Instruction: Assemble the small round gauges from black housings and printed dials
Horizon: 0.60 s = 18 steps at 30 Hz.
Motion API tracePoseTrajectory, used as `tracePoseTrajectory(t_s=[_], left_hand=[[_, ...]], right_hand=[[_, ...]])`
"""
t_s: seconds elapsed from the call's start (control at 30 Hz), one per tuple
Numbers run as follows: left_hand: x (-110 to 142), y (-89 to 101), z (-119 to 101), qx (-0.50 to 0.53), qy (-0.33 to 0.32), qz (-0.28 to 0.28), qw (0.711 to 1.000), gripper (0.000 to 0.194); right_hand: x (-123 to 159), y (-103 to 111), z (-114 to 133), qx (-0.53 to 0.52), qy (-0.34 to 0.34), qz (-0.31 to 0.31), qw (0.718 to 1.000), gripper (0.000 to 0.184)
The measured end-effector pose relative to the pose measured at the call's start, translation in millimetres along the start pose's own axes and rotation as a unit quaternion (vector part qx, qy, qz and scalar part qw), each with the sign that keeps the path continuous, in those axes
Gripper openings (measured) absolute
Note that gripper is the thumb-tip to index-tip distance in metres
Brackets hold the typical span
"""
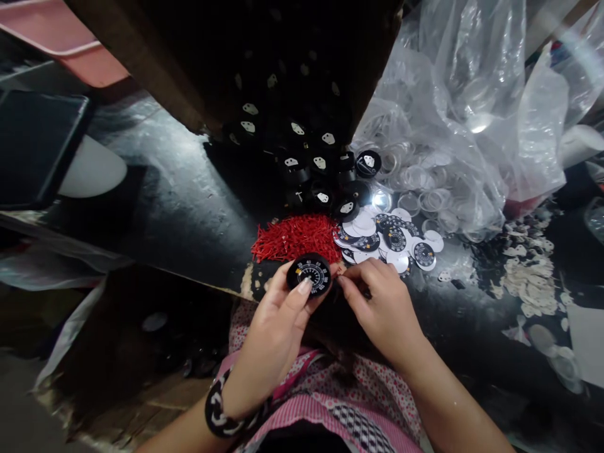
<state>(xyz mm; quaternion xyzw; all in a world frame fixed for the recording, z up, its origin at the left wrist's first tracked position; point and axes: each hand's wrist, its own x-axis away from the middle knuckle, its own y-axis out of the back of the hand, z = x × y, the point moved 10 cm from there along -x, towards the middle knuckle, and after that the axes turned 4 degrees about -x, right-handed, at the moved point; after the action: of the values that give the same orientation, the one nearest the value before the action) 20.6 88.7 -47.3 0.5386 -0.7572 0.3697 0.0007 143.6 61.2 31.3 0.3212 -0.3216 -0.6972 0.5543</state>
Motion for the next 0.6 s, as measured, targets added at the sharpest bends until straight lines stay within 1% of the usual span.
tracePoseTrajectory(t_s=[0.03, 0.1, 0.17, 0.2, 0.27, 0.33, 0.47, 0.6], left_hand=[[0, -1.4, -2, 0.005, -0.003, 0.004, 1.0, 0.02], [-1, -1.3, -4, 0.008, -0.01, -0.003, 1.0, 0.027], [-4, -1.2, 0, -0.013, -0.006, -0.01, 1.0, 0.036], [-5, -2.7, 3, -0.033, -0.002, -0.007, 0.999, 0.037], [-7, -8.1, 9, -0.081, 0.003, 0.012, 0.997, 0.035], [-8, -13.7, 10, -0.129, -0.012, 0.027, 0.991, 0.031], [-4, -21.7, 1, -0.207, -0.05, 0.045, 0.976, 0.029], [0, -23.8, -9, -0.241, -0.079, 0.057, 0.966, 0.025]], right_hand=[[1, 3, 0, -0.027, -0.002, -0.009, 1.0, 0.012], [2, 8, 3, -0.092, 0.002, -0.018, 0.996, 0.009], [3, 9, 10, -0.133, 0.016, -0.008, 0.991, 0.007], [3, 9, 12, -0.134, 0.02, 0.001, 0.991, 0.007], [3, 8, 14, -0.11, 0.016, 0.014, 0.994, 0.009], [2, 8, 13, -0.086, 0.004, 0.023, 0.996, 0.01], [3, 9, 9, -0.075, -0.009, 0.032, 0.997, 0.01], [5, 10, 8, -0.103, -0.016, 0.028, 0.994, 0.012]])
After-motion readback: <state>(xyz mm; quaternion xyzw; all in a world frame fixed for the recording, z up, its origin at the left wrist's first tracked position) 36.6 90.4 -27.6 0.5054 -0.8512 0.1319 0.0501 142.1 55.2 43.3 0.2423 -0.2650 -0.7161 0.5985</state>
